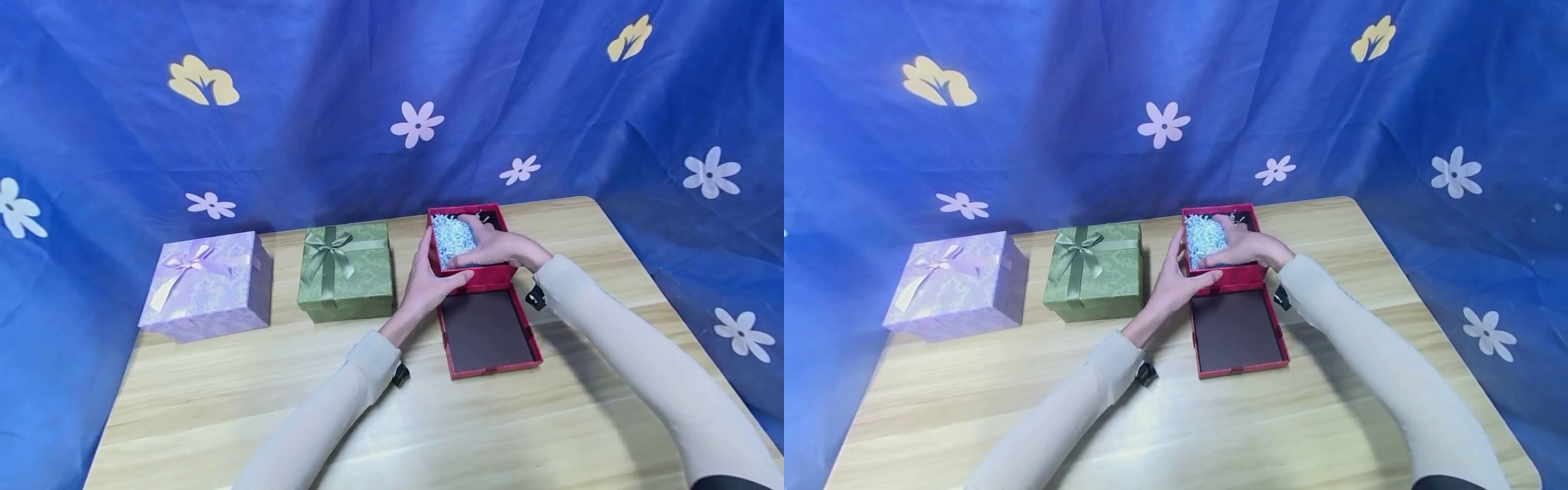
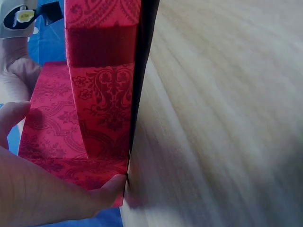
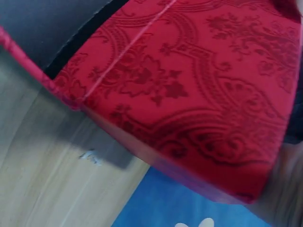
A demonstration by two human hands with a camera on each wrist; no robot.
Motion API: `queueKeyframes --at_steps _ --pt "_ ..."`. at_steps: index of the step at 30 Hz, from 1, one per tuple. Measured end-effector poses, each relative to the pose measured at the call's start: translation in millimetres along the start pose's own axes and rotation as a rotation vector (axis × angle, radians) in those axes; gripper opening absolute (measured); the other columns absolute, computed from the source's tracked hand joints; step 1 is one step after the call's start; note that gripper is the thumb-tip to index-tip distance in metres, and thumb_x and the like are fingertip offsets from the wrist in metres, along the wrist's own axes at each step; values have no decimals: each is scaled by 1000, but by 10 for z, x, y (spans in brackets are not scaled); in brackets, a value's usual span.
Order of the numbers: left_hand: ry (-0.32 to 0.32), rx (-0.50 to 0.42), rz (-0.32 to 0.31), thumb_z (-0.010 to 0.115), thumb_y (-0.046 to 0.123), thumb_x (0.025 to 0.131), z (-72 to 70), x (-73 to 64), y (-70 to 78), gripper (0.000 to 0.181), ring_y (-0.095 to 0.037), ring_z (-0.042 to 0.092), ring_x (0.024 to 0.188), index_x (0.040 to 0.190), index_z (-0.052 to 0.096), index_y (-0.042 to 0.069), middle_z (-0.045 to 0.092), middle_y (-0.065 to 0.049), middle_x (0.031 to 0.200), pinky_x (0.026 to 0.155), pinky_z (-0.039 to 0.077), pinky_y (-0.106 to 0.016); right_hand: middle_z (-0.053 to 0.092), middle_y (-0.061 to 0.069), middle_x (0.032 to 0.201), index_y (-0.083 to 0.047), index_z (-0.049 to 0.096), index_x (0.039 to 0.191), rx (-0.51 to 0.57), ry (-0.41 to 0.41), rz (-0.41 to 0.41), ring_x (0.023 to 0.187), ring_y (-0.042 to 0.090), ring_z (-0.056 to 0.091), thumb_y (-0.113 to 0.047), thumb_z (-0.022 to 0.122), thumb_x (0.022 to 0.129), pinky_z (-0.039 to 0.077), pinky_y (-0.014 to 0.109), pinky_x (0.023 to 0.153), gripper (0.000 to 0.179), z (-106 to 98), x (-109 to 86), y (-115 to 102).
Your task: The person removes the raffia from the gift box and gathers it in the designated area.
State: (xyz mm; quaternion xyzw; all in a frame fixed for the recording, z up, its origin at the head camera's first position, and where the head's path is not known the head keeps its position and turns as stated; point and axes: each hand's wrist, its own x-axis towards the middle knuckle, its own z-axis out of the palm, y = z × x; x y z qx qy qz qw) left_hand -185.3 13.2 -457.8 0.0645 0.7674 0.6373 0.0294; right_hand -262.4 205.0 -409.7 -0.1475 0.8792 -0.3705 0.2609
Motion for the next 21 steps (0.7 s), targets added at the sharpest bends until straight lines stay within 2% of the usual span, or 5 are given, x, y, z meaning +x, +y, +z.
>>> queueKeyframes --at_steps 6,7,10,16,21 --pt "17 6 7 95 30 85 17 17 -34 116 -33 52 122 176 23 15 54 -16 135 99 47 -43 36 28 155 -10 9 173 105 -79 -88 139 43 40 -17 83 92 39 57 116 109 -18 22 93" --pt "25 5 23 96 36 83 36 72 -138 119 -30 53 119 175 24 17 56 -13 131 96 48 -40 35 28 156 -11 8 173 120 -92 -98 139 43 40 -16 83 93 39 56 116 110 -19 26 103" --pt "32 14 21 96 44 82 39 98 -197 117 -27 54 116 175 29 21 58 -10 128 92 49 -37 33 27 158 -12 6 174 156 -118 -115 141 42 39 -15 83 93 40 57 117 112 -23 44 128" --pt "15 21 -14 94 38 85 27 31 -72 114 -27 55 125 175 27 21 58 -12 146 105 51 -41 35 23 160 -17 7 175 166 -113 -94 140 39 42 -20 86 91 43 56 117 115 16 116 120" --pt "27 42 -54 94 36 87 -6 -27 -25 114 -20 47 147 176 24 24 44 -6 169 116 46 -39 42 19 154 -18 12 175 189 -126 -95 133 34 47 -18 86 91 48 47 111 112 84 228 101"
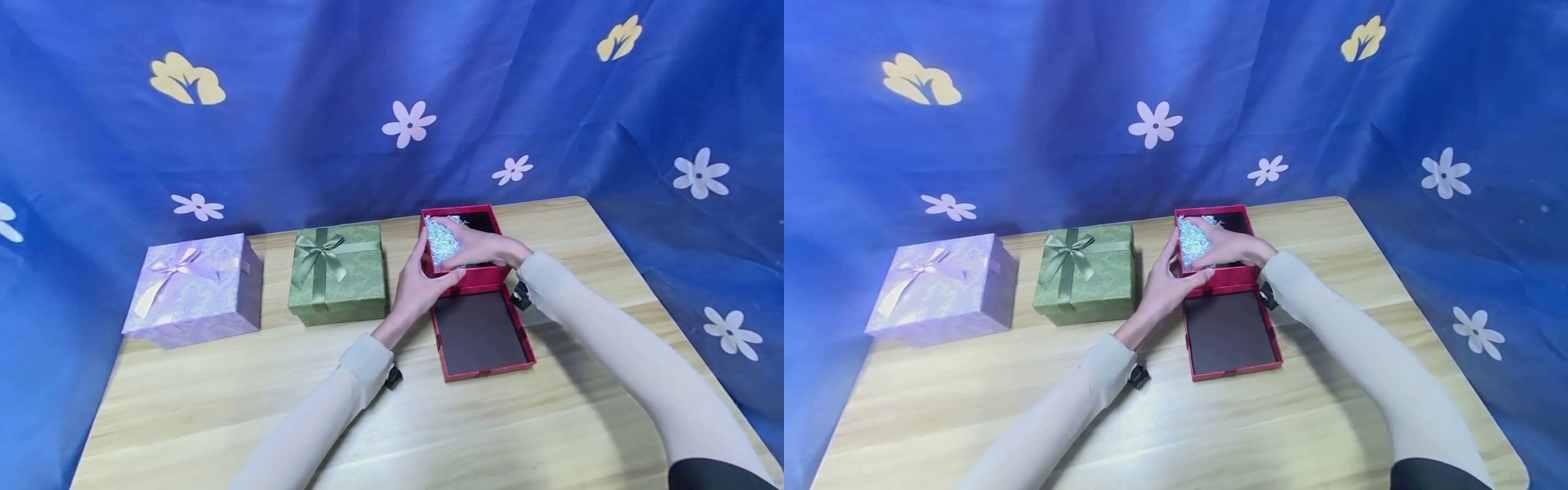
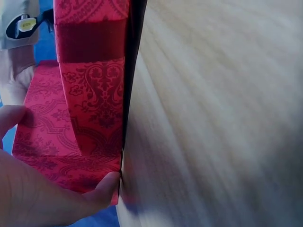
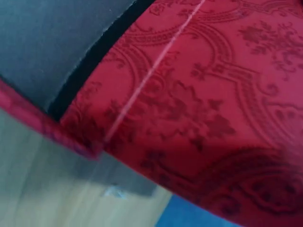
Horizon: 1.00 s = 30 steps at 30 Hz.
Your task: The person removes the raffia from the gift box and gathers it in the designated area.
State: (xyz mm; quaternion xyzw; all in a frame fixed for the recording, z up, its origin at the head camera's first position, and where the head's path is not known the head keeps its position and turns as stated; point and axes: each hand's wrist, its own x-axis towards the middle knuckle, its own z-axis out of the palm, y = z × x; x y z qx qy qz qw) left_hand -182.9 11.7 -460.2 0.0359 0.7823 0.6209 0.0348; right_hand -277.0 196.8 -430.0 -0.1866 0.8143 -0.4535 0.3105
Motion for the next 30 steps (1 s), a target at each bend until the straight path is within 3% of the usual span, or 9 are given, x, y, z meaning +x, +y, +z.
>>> queueKeyframes --at_steps 3,6,10,14,21,24,30 --pt "23 12 -6 94 36 86 -49 -30 -14 113 -18 43 151 176 25 25 41 -4 172 118 44 -40 49 18 146 -14 20 173 24 -13 -14 126 32 53 -13 85 90 51 41 106 105 43 82 6" --pt "23 23 2 93 36 87 -70 -43 -24 113 -19 48 146 176 25 24 46 -6 168 116 46 -40 54 18 140 -11 26 169 32 -6 -11 122 31 56 -11 84 90 52 37 102 98 63 115 17" --pt "10 25 13 92 37 87 -64 -43 -17 114 -24 56 127 176 22 23 59 -12 148 106 51 -40 53 19 143 -4 27 168 56 24 -4 124 32 54 -5 81 92 51 37 106 93 53 100 14" --pt "14 13 19 92 35 88 -61 -36 -16 114 -27 57 118 177 22 23 61 -14 133 101 51 -40 52 22 146 0 28 166 62 30 -20 124 32 55 4 77 93 50 35 106 88 19 82 -8" --pt "-23 -47 14 89 31 90 -15 -24 -24 113 -25 51 134 177 18 18 52 -12 156 116 45 -43 51 22 149 0 28 167 0 88 21 127 35 53 2 80 93 49 42 112 91 -29 -19 0" --pt "-27 -53 0 89 32 90 -6 -27 -17 112 -28 50 135 177 19 15 52 -15 155 117 43 -46 50 22 152 -1 27 169 -27 109 38 129 36 54 -1 81 94 49 45 113 92 -54 -63 -2" --pt "-29 -22 -12 87 32 89 -17 -29 11 111 -30 44 146 175 20 10 44 -17 164 123 36 -49 48 26 155 4 26 169 -26 133 11 124 36 56 6 79 93 49 39 108 93 -112 -87 -46"
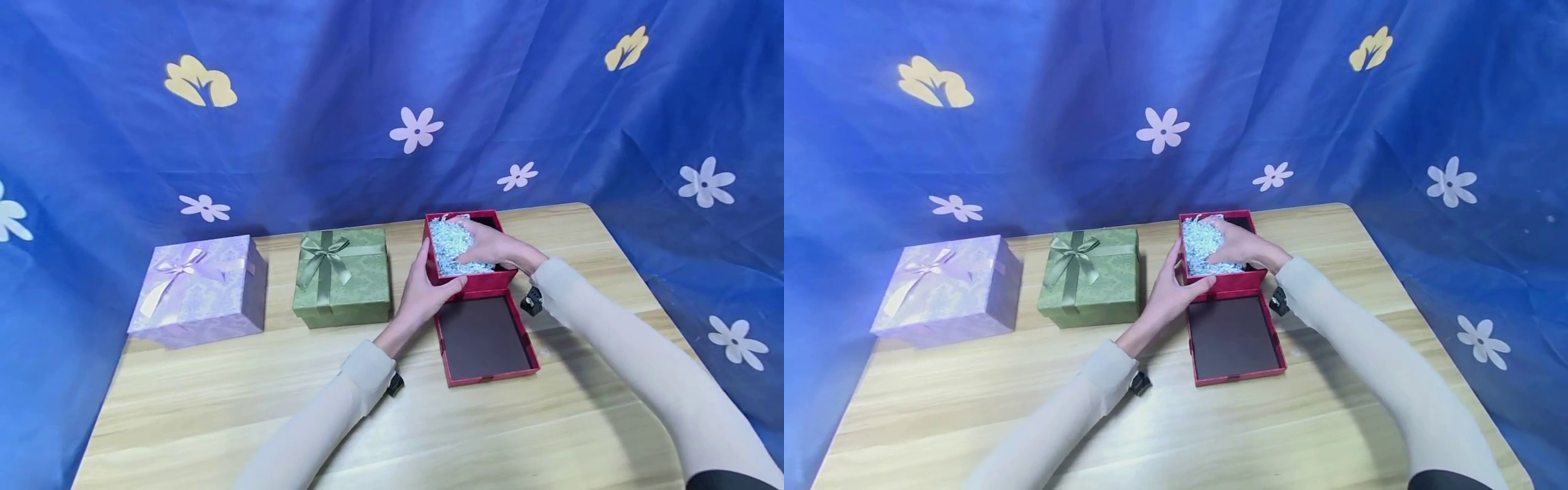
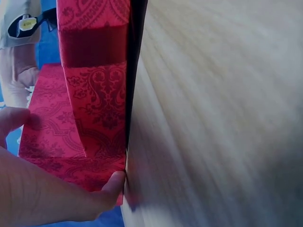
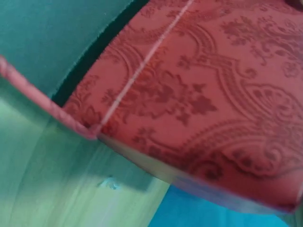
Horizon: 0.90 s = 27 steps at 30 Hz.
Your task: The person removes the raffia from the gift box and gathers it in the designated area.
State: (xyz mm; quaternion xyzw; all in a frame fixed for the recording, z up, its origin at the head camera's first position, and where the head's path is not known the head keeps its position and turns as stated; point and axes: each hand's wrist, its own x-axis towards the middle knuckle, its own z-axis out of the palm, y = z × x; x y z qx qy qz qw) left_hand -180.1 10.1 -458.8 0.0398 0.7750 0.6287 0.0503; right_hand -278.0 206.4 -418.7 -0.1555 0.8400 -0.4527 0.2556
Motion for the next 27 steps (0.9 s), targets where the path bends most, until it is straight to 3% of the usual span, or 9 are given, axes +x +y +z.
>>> queueKeyframes --at_steps 5,8,15,22,27 --pt "-11 58 -31 87 36 88 4 -17 27 113 -31 35 156 175 20 10 35 -16 172 127 30 -50 44 28 160 4 23 170 9 14 -2 126 38 54 8 77 92 51 35 103 95 -72 -49 -52" --pt "-21 92 -47 87 37 88 5 -24 46 114 -32 31 158 175 19 10 32 -16 174 127 30 -51 37 28 166 1 21 172 10 20 -2 125 37 53 10 75 93 54 30 93 96 -124 -105 -110" --pt "-36 116 -49 89 36 87 -1 -45 77 118 -32 25 161 176 16 12 27 -14 177 127 28 -53 25 24 173 -1 22 173 51 41 -39 104 33 56 15 70 92 53 26 70 95 -231 -206 -238" --pt "-34 111 -61 88 40 86 -17 -51 81 120 -32 22 162 177 14 14 23 -14 178 127 27 -54 29 22 170 -2 24 172 119 65 -61 123 35 49 14 68 92 53 26 76 94 -302 -302 -350" --pt "-43 72 -8 89 34 87 -21 -46 68 121 -29 23 162 178 11 20 23 -11 178 127 28 -53 25 22 173 -2 21 173 191 91 -69 140 35 41 17 65 92 52 24 85 94 -378 -408 -420"
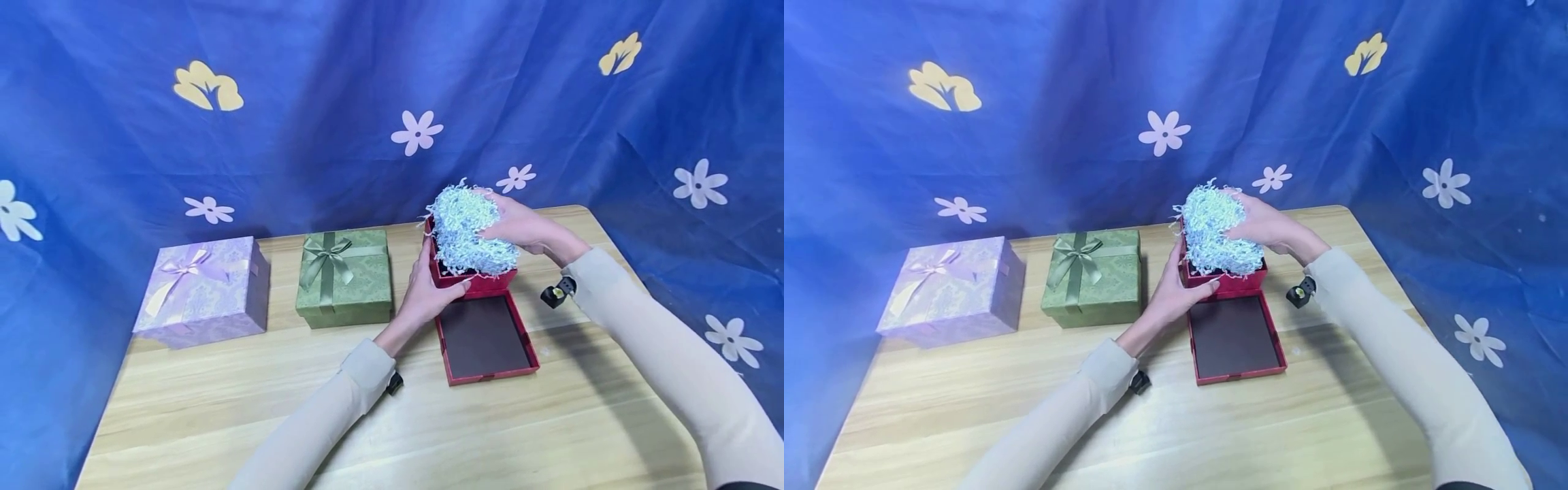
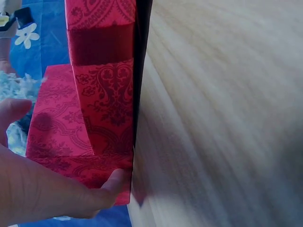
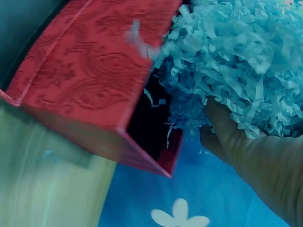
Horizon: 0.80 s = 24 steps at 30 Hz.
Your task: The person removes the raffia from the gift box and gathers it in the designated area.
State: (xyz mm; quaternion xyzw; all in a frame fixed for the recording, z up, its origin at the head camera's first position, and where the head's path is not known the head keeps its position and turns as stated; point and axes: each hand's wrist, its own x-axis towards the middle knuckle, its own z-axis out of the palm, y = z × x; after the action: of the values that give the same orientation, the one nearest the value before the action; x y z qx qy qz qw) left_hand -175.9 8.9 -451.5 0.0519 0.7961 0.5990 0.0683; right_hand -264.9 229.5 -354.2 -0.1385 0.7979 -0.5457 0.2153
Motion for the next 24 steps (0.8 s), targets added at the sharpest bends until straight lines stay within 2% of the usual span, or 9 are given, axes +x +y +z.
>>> queueKeyframes --at_steps 3,7,10,12,15,18,24 --pt "-3 -24 32 90 32 87 3 18 -8 122 -28 23 162 178 10 20 23 -12 178 128 27 -53 22 22 175 -1 17 173 20 25 -6 143 31 39 16 63 95 50 22 91 93 -82 -78 -67" --pt "4 -41 45 91 34 87 17 43 -6 121 -29 25 161 178 11 22 25 -14 177 127 28 -55 24 19 174 -3 14 174 67 48 -15 128 19 49 15 59 98 51 21 91 91 -210 -196 -129" --pt "4 -45 41 92 36 87 38 62 4 121 -30 27 160 178 12 26 26 -14 176 126 29 -57 34 17 168 -6 14 175 116 55 -22 117 14 56 15 56 99 55 24 85 89 -318 -290 -121" --pt "1 -43 36 93 37 86 54 74 12 121 -30 27 160 178 13 27 26 -13 176 126 30 -57 43 13 160 -9 16 175 137 69 -22 116 11 58 15 54 101 58 26 82 86 -392 -352 -94" --pt "4 -32 30 94 37 86 69 91 23 122 -29 26 160 178 14 29 26 -12 177 126 30 -57 58 9 142 -14 24 172 197 98 -25 103 15 69 16 53 101 64 34 75 82 -493 -417 -28" --pt "13 -19 35 94 37 86 68 113 12 122 -30 27 160 178 14 29 26 -11 177 126 30 -58 66 5 128 -18 31 164 263 129 -37 95 19 74 18 53 101 66 40 71 76 -572 -447 42" --pt "38 -18 46 92 38 87 40 135 -38 119 -30 28 160 177 15 33 27 -9 177 125 32 -58 60 4 135 -17 34 160 308 251 -63 106 13 69 18 52 101 65 32 75 71 -669 -455 163"
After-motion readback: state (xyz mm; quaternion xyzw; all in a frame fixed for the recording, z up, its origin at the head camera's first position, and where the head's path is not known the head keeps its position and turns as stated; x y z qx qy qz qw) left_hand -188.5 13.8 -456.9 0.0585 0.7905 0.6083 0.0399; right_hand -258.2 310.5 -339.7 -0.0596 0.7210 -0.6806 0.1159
